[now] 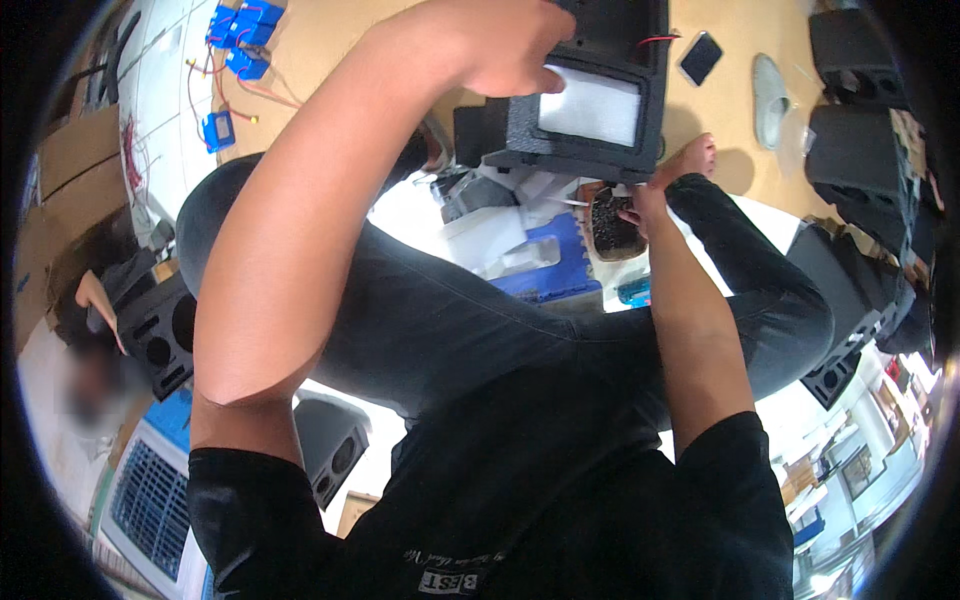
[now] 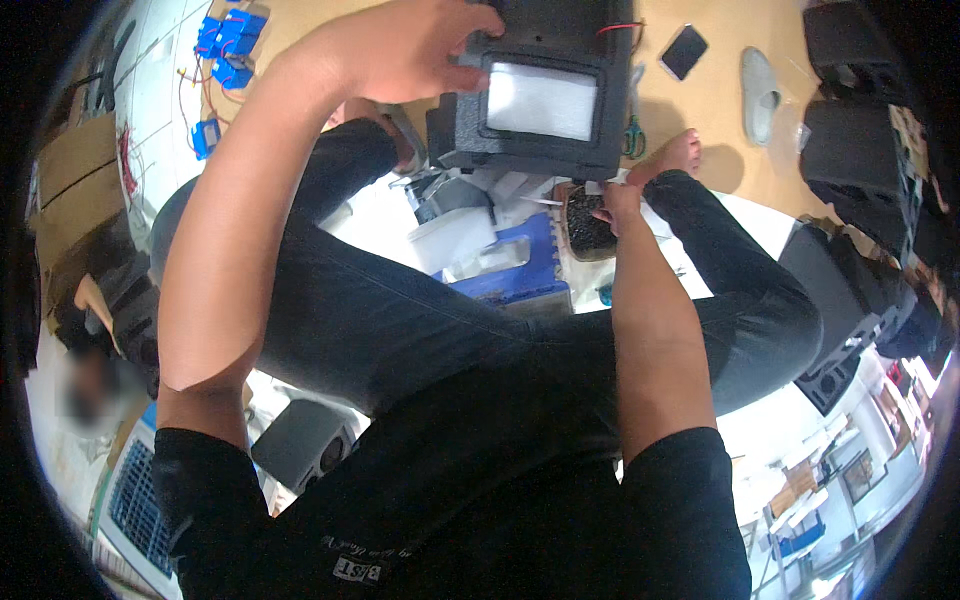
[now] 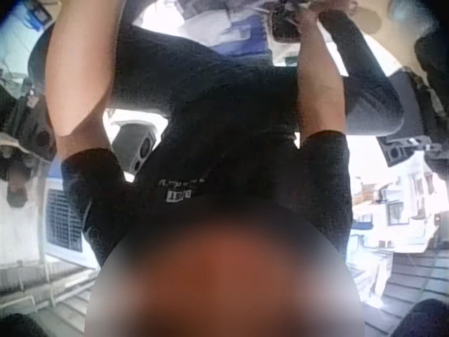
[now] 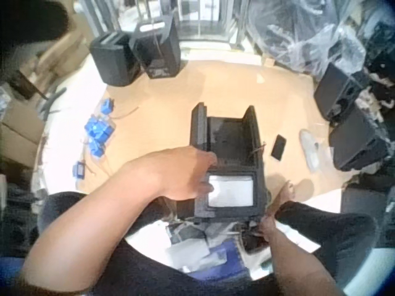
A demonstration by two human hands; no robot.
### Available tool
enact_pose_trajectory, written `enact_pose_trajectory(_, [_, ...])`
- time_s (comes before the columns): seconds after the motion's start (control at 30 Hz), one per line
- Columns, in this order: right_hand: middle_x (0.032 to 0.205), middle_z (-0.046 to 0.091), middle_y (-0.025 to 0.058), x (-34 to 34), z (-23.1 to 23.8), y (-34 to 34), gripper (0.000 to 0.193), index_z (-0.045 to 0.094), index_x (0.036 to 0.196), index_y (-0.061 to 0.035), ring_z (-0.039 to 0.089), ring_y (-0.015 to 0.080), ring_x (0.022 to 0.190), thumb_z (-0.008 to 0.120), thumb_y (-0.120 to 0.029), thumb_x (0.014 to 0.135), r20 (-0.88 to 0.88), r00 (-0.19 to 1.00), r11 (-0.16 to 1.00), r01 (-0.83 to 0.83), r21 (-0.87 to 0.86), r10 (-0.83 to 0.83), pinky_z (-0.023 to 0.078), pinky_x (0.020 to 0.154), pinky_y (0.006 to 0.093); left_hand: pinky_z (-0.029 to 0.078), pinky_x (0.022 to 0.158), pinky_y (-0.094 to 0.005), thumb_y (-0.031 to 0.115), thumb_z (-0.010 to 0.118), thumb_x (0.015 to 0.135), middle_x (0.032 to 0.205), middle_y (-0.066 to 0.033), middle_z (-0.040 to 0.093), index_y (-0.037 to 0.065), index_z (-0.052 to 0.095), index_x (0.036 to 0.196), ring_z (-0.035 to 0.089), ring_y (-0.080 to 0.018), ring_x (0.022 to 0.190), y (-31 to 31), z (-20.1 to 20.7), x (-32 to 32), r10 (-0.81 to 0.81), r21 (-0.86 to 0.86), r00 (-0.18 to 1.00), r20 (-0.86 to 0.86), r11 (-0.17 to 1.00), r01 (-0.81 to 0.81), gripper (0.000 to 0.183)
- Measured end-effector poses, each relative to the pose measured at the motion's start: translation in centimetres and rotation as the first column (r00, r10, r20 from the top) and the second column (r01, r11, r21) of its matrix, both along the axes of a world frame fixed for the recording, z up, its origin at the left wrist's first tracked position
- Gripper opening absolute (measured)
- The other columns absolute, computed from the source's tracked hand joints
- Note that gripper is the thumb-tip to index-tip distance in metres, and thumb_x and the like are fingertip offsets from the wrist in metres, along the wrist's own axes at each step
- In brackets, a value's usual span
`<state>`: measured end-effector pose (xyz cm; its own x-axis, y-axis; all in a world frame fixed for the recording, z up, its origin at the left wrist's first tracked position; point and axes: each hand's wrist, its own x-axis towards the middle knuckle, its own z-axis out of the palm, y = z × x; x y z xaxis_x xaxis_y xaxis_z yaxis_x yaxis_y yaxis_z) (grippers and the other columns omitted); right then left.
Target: The person places a white rectangular component into a black speaker enclosure, then secures a black backplate using a cordless drill. The person uses a utility knife to trim material and a drill to fasten screws, completing the assembly of the speaker unit.
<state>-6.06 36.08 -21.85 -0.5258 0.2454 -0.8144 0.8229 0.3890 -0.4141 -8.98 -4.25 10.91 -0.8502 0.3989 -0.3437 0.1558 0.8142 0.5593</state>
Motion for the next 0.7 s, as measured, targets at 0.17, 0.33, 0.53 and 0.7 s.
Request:
enact_pose_trajectory(0.17, [0.09,0.072,0.0068,-9.5,6.5,3.3,0.029,0.074,0.105,0.0005,0.064,0.0177,0.076,0.078,-0.021,0.087,-0.345,0.906,0.94,-0.134,0.315,0.245,0.052,0.07,0.0317,0.056,0.089,-0.0465,0.031,0.073,0.091,0.106,-0.0229,0.072,0.0,0.069,0.117,0.07,-0.0399,0.103,1.5,-2.5,1.1,0.025,-0.216,0.999,0.042,0.976,-0.015,0.041])
enact_pose_trajectory(0.33, [0.091,0.074,0.0036,-12.8,16.9,-4.6,0.028,0.074,0.115,0.0022,0.065,0.0092,0.075,0.077,-0.013,0.091,-0.746,0.648,0.928,-0.354,-0.118,0.152,0.05,0.065,0.0262,0.057,0.097,-0.0467,0.02,0.065,0.091,0.127,-0.0241,0.068,-0.002,0.073,0.115,0.069,-0.037,0.115,6.2,-6.0,4.8,-0.212,-0.243,0.966,0.146,0.939,0.243,0.034])
enact_pose_trajectory(0.53, [0.102,0.076,0.0102,-10.5,20.8,-15.7,0.023,0.078,0.113,-0.0069,0.072,0.0194,0.088,0.075,-0.01,0.09,-0.737,0.244,0.608,-0.745,0.274,0.631,0.056,0.079,0.0305,0.032,0.123,-0.0472,0.012,0.069,0.084,0.157,-0.0339,0.035,-0.011,0.041,0.148,0.038,-0.0424,0.148,10.0,-9.9,9.0,-0.171,-0.246,0.948,-0.267,0.964,0.104,0.074])
enact_pose_trajectory(0.7, [0.093,0.071,0.0125,-10.2,20.3,-18.5,0.015,0.079,0.099,-0.0075,0.07,0.0341,0.09,0.076,-0.012,0.085,-0.691,0.144,0.513,-0.778,0.363,0.708,0.055,0.08,0.0399,0.038,0.12,-0.0467,0.009,0.065,0.083,0.156,-0.0358,0.036,-0.013,0.045,0.145,0.041,-0.0433,0.147,9.4,-10.9,8.6,-0.142,-0.263,0.955,-0.262,0.962,0.071,0.068])
